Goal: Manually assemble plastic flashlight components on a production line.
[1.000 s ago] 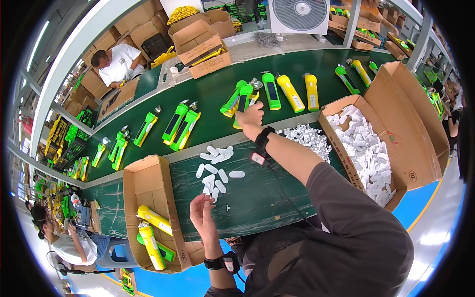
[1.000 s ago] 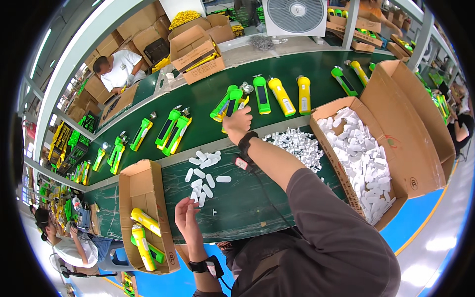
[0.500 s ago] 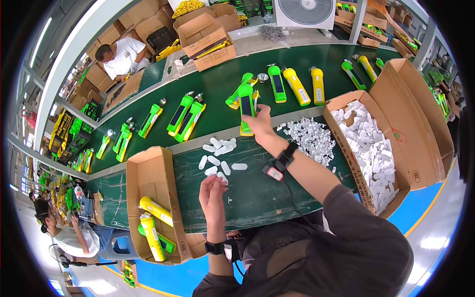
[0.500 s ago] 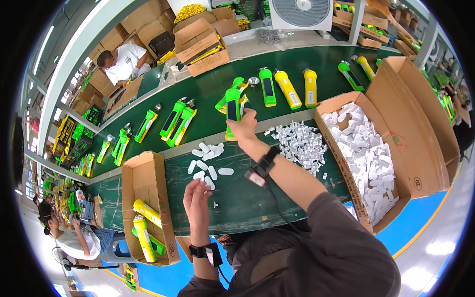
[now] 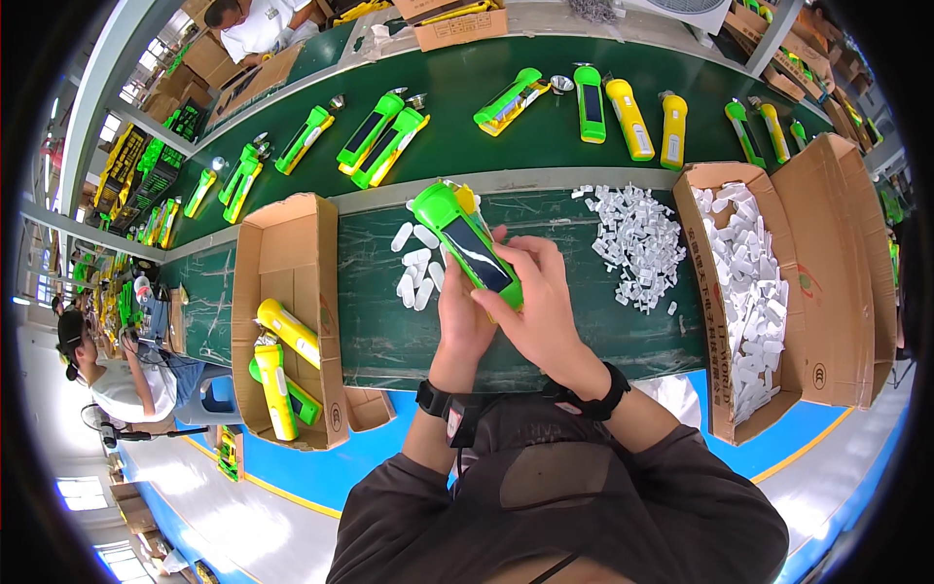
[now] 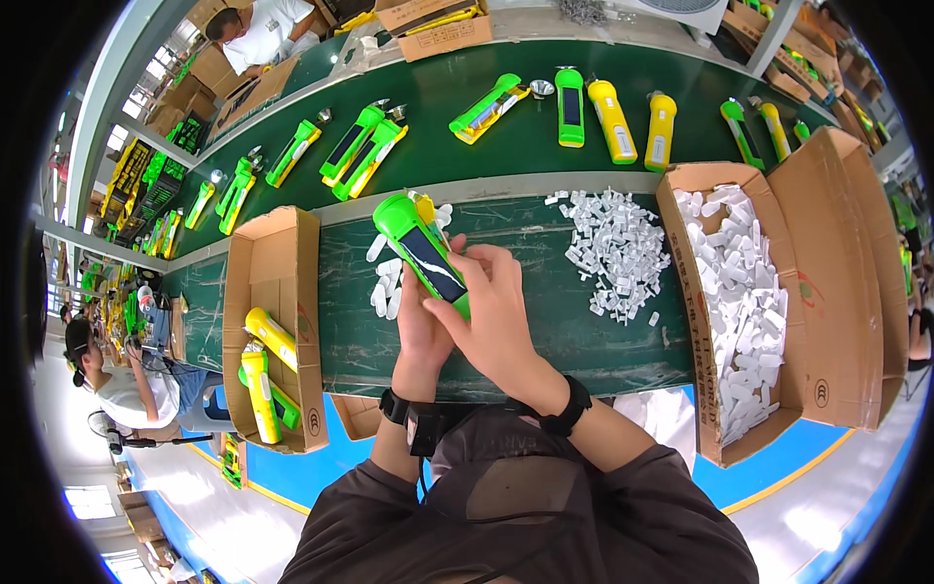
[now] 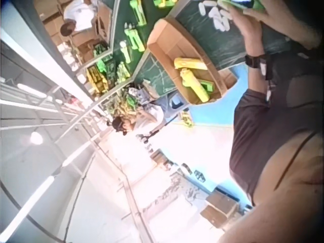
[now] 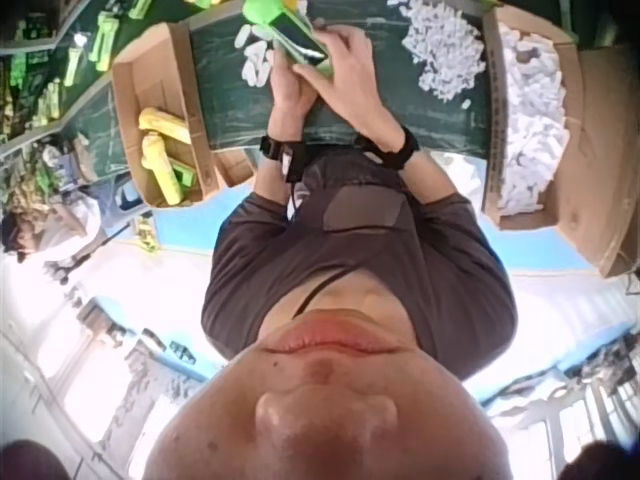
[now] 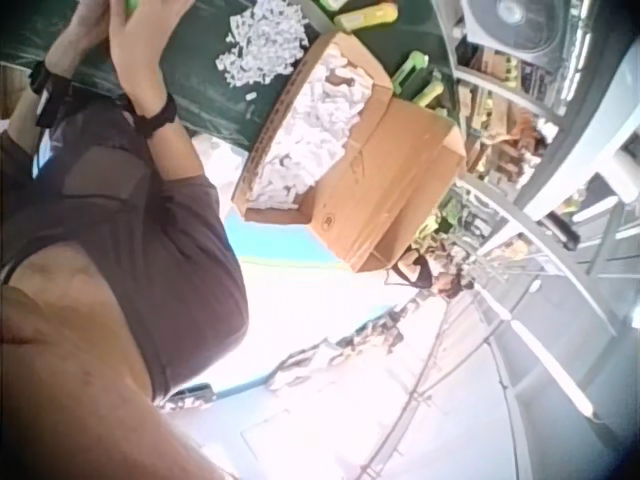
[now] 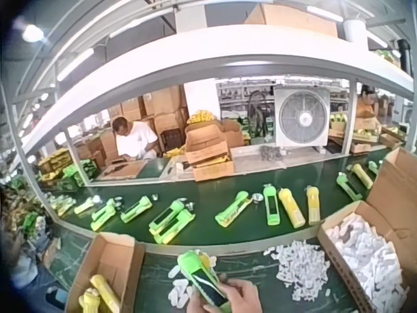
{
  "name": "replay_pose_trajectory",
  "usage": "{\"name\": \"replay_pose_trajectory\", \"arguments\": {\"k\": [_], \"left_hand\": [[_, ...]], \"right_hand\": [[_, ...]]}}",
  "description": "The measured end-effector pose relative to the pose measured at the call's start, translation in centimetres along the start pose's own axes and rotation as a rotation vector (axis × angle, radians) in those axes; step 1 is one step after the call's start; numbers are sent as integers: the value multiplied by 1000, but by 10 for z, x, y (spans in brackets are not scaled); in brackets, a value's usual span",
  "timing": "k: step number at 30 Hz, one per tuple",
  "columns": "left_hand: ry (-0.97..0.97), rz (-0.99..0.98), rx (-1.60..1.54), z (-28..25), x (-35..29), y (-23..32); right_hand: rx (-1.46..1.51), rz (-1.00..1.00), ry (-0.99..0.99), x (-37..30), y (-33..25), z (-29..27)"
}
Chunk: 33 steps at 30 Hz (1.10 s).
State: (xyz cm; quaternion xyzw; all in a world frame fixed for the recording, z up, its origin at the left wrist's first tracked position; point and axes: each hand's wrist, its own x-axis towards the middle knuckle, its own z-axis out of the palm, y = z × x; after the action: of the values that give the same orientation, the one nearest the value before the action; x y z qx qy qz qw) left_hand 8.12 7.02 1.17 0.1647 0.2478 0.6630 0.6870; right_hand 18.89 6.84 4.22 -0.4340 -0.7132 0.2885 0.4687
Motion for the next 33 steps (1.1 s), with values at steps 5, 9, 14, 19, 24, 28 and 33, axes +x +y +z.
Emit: {"name": "replay_pose_trajectory", "arguments": {"k": [5,9,14,19,24,28,33], "left_hand": [[46,121,145,-6,-3,-3],[93,91,39,-1,-11,0],[127,114,-1,-1,-11,0],[81,199,94,5,-8,3],[92,246,208,6,-8,-2],[113,223,105,4,-7,-5],[167,205,108,11,-8,-3]], "right_hand": [[-187,-61,-88,-5,5,-9],[-248,-126,-91,-4,-8,-25],[-69,-94,8,-9,21,-18],[586,321,-99,-21,34,-11],[732,382,-80,-20,26,-13],[636,245,-20,-17,39,-9],[711,299,-45,-13,41,-7]]}}
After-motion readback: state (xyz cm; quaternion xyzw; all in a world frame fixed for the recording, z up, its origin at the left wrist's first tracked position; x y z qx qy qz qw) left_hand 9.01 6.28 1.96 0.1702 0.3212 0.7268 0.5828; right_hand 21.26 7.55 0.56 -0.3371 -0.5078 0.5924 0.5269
